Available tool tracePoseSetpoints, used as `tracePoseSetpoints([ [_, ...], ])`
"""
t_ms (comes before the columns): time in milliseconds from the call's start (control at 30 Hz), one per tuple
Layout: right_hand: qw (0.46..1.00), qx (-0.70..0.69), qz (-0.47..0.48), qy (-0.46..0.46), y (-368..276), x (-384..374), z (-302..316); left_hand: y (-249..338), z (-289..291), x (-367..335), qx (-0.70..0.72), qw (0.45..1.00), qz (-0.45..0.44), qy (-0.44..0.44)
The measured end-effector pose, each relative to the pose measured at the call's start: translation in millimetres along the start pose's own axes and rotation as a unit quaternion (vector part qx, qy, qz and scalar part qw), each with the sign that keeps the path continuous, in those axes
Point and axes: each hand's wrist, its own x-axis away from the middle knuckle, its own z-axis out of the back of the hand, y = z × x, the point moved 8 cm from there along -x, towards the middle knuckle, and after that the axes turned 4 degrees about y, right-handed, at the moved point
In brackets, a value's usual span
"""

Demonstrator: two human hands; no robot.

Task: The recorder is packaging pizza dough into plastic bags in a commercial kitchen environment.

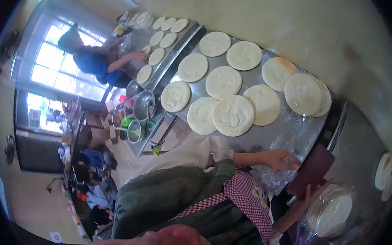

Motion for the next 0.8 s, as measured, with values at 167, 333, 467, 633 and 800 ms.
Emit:
tracePoseSetpoints([
  [167, 0.992, -0.036, -0.054, -0.108, 43, 51, -92, -33, 46, 75, -0.025, 0.99, 0.111, -0.087],
  [333, 0.987, -0.038, -0.054, -0.149, 59, 85, -102, -44, 51, 121, -0.048, 0.99, 0.134, -0.013],
  [467, 0.967, -0.095, -0.104, -0.211, 59, 121, -106, -48, 36, 162, -0.035, 0.989, 0.139, 0.04],
  [633, 0.969, -0.112, -0.086, -0.203, 77, 159, -82, -55, 13, 211, -0.078, 0.985, 0.134, 0.076],
  [800, 0.946, -0.154, -0.079, -0.274, 84, 206, -93, -67, 5, 275, -0.041, 0.969, 0.173, 0.173],
])
